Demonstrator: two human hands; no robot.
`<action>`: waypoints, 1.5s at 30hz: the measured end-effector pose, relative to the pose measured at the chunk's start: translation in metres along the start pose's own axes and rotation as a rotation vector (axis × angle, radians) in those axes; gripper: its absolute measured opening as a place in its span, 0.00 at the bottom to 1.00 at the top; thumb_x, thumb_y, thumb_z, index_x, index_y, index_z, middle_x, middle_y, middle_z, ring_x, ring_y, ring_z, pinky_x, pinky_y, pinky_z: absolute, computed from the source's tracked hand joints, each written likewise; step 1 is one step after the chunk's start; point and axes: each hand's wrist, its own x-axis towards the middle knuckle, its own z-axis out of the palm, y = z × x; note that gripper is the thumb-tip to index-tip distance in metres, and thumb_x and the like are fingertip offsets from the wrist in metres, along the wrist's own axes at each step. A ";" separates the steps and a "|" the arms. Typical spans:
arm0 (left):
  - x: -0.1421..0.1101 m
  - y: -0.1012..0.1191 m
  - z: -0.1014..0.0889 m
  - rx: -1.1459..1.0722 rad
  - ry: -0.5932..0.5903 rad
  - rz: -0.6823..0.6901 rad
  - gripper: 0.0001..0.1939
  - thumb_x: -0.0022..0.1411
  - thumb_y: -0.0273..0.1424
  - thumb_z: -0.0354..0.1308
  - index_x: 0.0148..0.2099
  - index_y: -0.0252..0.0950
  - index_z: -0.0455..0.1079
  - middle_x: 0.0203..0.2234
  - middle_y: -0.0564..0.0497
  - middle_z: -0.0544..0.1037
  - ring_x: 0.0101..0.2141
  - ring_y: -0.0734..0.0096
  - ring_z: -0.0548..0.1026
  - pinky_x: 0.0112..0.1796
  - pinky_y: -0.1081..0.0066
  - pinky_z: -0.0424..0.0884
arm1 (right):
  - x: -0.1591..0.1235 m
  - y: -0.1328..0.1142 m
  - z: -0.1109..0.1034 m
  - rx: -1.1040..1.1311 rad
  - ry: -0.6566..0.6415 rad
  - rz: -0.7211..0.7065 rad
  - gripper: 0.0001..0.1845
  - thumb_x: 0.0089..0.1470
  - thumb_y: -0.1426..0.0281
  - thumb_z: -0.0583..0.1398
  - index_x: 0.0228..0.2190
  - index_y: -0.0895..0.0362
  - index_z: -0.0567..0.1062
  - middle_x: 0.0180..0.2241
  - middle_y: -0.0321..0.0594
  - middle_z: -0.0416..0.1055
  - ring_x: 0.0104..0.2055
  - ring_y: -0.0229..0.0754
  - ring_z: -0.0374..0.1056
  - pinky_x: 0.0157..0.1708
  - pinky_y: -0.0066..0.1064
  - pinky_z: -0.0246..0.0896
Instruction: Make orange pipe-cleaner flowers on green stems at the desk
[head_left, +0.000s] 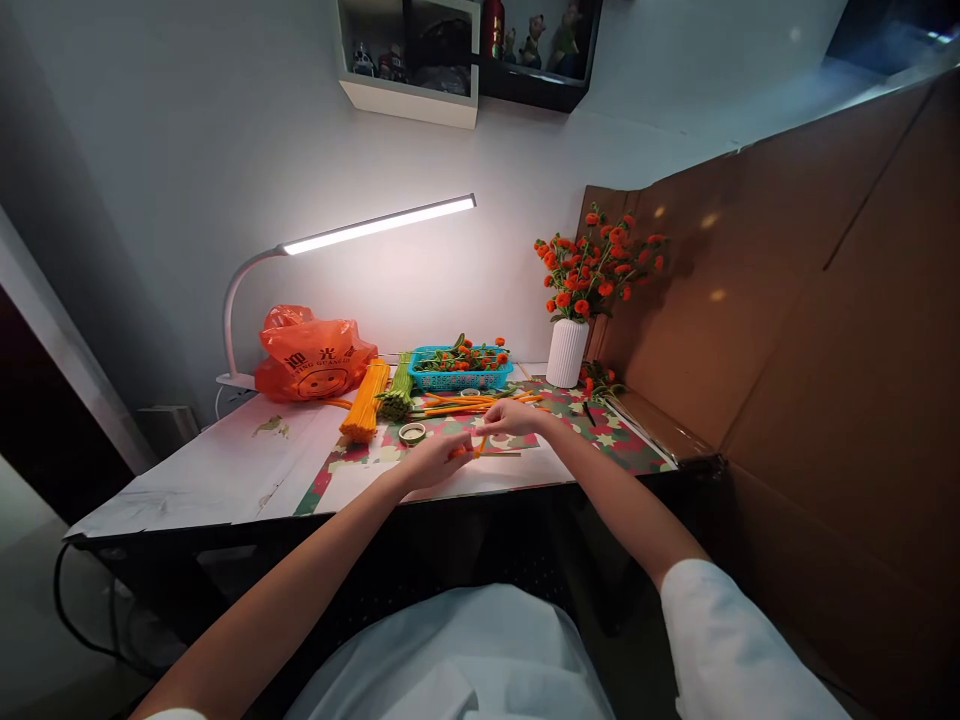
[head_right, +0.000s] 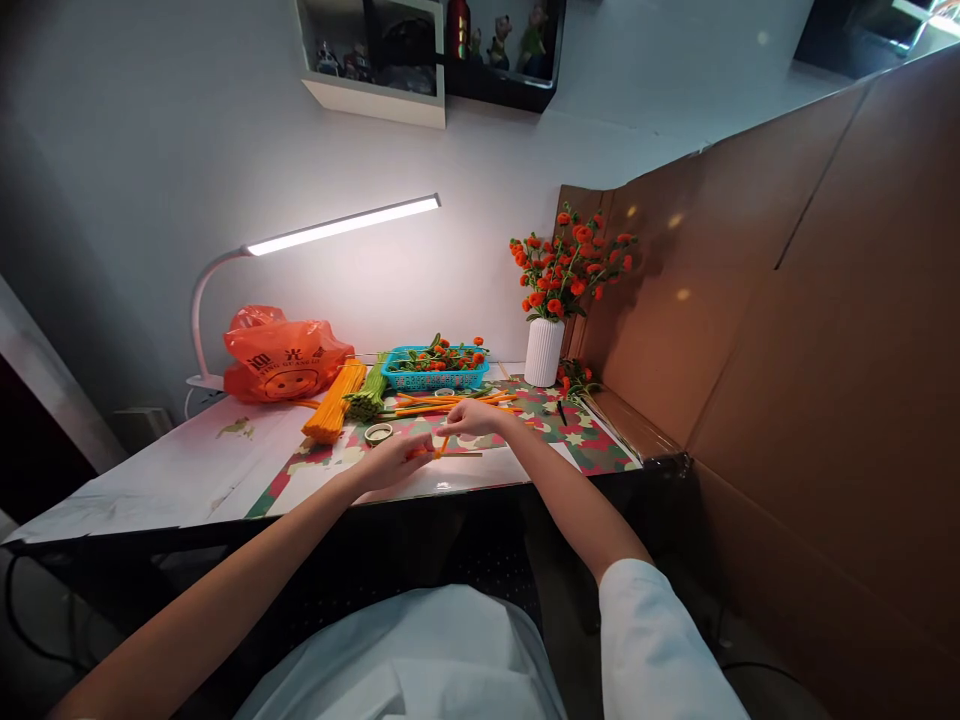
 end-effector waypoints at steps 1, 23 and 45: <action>0.002 0.002 -0.001 0.063 0.074 -0.031 0.10 0.61 0.38 0.51 0.33 0.37 0.64 0.21 0.55 0.68 0.23 0.74 0.64 0.27 0.74 0.56 | -0.003 -0.008 0.005 -0.044 0.069 -0.022 0.28 0.49 0.48 0.58 0.16 0.58 0.61 0.17 0.29 0.51 0.22 0.31 0.46 0.24 0.27 0.39; -0.024 0.010 -0.029 -0.178 0.060 -0.022 0.20 0.57 0.49 0.53 0.27 0.36 0.63 0.16 0.57 0.62 0.19 0.77 0.58 0.22 0.76 0.53 | -0.017 -0.016 0.018 0.208 0.081 -0.108 0.28 0.51 0.45 0.54 0.22 0.58 0.66 0.21 0.31 0.56 0.23 0.32 0.49 0.24 0.26 0.45; -0.024 0.000 -0.028 -0.337 0.022 -0.118 0.22 0.54 0.50 0.57 0.26 0.36 0.62 0.15 0.59 0.59 0.18 0.80 0.54 0.20 0.77 0.49 | -0.013 -0.024 0.021 0.203 0.093 -0.134 0.29 0.51 0.44 0.54 0.21 0.58 0.64 0.21 0.30 0.54 0.23 0.31 0.48 0.23 0.25 0.43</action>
